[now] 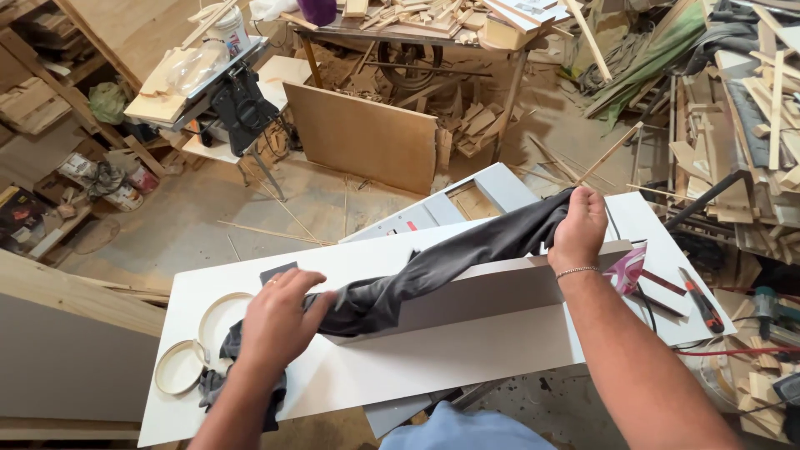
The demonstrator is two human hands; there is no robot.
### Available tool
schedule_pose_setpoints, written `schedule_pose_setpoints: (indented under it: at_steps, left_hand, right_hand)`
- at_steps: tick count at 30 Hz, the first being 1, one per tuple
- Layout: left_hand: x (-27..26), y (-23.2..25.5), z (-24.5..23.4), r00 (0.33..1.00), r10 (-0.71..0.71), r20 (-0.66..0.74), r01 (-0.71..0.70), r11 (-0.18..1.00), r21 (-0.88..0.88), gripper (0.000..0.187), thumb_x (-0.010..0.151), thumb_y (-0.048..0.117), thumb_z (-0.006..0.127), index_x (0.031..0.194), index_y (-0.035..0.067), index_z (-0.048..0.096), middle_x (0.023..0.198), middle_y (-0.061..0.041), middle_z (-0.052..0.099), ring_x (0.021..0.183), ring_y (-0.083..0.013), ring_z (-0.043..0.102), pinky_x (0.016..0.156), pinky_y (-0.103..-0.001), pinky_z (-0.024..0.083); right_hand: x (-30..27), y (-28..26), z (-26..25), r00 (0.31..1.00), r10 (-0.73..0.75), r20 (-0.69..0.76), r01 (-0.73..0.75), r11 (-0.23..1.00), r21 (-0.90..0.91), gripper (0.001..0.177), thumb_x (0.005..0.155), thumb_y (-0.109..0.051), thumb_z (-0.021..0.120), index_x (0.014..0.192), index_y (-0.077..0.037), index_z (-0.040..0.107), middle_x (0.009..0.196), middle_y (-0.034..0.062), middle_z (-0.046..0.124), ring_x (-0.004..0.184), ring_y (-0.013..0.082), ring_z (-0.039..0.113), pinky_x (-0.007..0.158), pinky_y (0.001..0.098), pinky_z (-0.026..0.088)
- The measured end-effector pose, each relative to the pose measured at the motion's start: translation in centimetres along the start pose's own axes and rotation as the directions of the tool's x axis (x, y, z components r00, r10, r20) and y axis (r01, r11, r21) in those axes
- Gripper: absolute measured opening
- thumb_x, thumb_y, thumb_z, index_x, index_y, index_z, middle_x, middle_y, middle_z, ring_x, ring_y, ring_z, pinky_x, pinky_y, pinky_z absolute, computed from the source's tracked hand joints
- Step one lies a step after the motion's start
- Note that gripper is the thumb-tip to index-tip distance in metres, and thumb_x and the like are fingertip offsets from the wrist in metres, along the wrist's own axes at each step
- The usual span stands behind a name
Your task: Apply edge banding to a wooden board using an iron to heat-set the adhesive
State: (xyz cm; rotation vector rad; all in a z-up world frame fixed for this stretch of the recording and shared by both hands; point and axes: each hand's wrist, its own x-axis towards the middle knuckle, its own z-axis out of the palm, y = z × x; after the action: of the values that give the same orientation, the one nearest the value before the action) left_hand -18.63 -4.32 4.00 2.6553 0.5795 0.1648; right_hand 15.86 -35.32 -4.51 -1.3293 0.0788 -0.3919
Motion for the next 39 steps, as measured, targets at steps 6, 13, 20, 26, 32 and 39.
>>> schedule_pose_setpoints:
  at_steps: [6, 13, 20, 26, 32, 39]
  left_hand:
    - [1.1, -3.3, 7.7, 0.918, 0.35, -0.186, -0.318, 0.93, 0.183, 0.037, 0.095, 0.045, 0.058, 0.116, 0.016, 0.069, 0.108, -0.005, 0.074, 0.104, -0.0323, 0.066, 0.094, -0.046, 0.046]
    - [1.3, -3.8, 9.2, 0.84, 0.4, -0.366, -0.233, 0.876, 0.421, 0.038, 0.093, 0.054, 0.054, 0.113, 0.024, 0.068, 0.089, 0.004, 0.07, 0.084, -0.0252, 0.068, 0.076, -0.041, 0.049]
    - [1.2, -4.3, 9.5, 0.813, 0.421, -0.402, -0.224, 0.864, 0.452, 0.039, 0.094, 0.051, 0.055, 0.119, 0.025, 0.069, 0.096, 0.008, 0.071, 0.087, -0.0194, 0.068, 0.085, -0.035, 0.05]
    - [1.3, -4.3, 9.2, 0.788, 0.441, -0.429, -0.283, 0.879, 0.384, 0.048, 0.093, 0.051, 0.055, 0.13, 0.023, 0.067, 0.114, 0.005, 0.073, 0.097, -0.0204, 0.071, 0.094, -0.036, 0.053]
    - [1.2, -4.6, 9.0, 0.809, 0.439, -0.39, -0.31, 0.883, 0.352, 0.048, 0.093, 0.054, 0.054, 0.127, 0.023, 0.067, 0.115, 0.006, 0.072, 0.091, -0.0237, 0.07, 0.093, -0.036, 0.052]
    - [1.7, -5.4, 9.0, 0.846, 0.383, -0.37, -0.319, 0.921, 0.224, 0.035, 0.091, 0.043, 0.064, 0.117, 0.021, 0.072, 0.111, 0.005, 0.072, 0.096, -0.0283, 0.068, 0.087, -0.039, 0.054]
  right_hand:
    - [0.9, 1.7, -0.1, 1.0, -0.004, 0.015, 0.003, 0.996, 0.092, 0.014, 0.102, -0.026, 0.06, 0.093, -0.016, 0.061, 0.08, -0.0046, 0.055, 0.077, 0.0076, 0.052, 0.071, 0.0232, 0.047]
    - [2.6, -2.6, -0.3, 0.986, 0.152, 0.064, -0.15, 0.988, -0.029, 0.017, 0.098, -0.028, 0.06, 0.084, -0.018, 0.061, 0.076, -0.0054, 0.051, 0.075, 0.0084, 0.048, 0.069, 0.0276, 0.044]
    - [0.2, -19.4, -3.6, 0.869, 0.441, 0.222, -0.418, 0.897, -0.144, 0.018, 0.109, -0.022, 0.053, 0.096, -0.013, 0.061, 0.086, 0.0006, 0.061, 0.075, 0.0168, 0.065, 0.071, 0.0317, 0.06]
    - [0.5, -17.9, -9.8, 0.869, 0.493, -0.039, -0.404, 0.662, -0.631, 0.023, 0.111, -0.032, 0.049, 0.109, -0.013, 0.063, 0.097, 0.0069, 0.059, 0.081, 0.0227, 0.057, 0.069, 0.0372, 0.052]
    - [2.5, -10.2, -14.7, 0.946, 0.317, 0.073, -0.141, 0.602, -0.786, 0.03, 0.094, -0.03, 0.063, 0.115, -0.01, 0.071, 0.107, 0.0039, 0.071, 0.094, 0.0182, 0.062, 0.086, 0.0347, 0.048]
    - [1.8, -8.7, -13.6, 0.894, 0.337, 0.297, 0.096, 0.503, -0.859, 0.033, 0.092, -0.036, 0.064, 0.121, -0.021, 0.07, 0.11, -0.0028, 0.071, 0.101, 0.0127, 0.065, 0.086, 0.0307, 0.049]
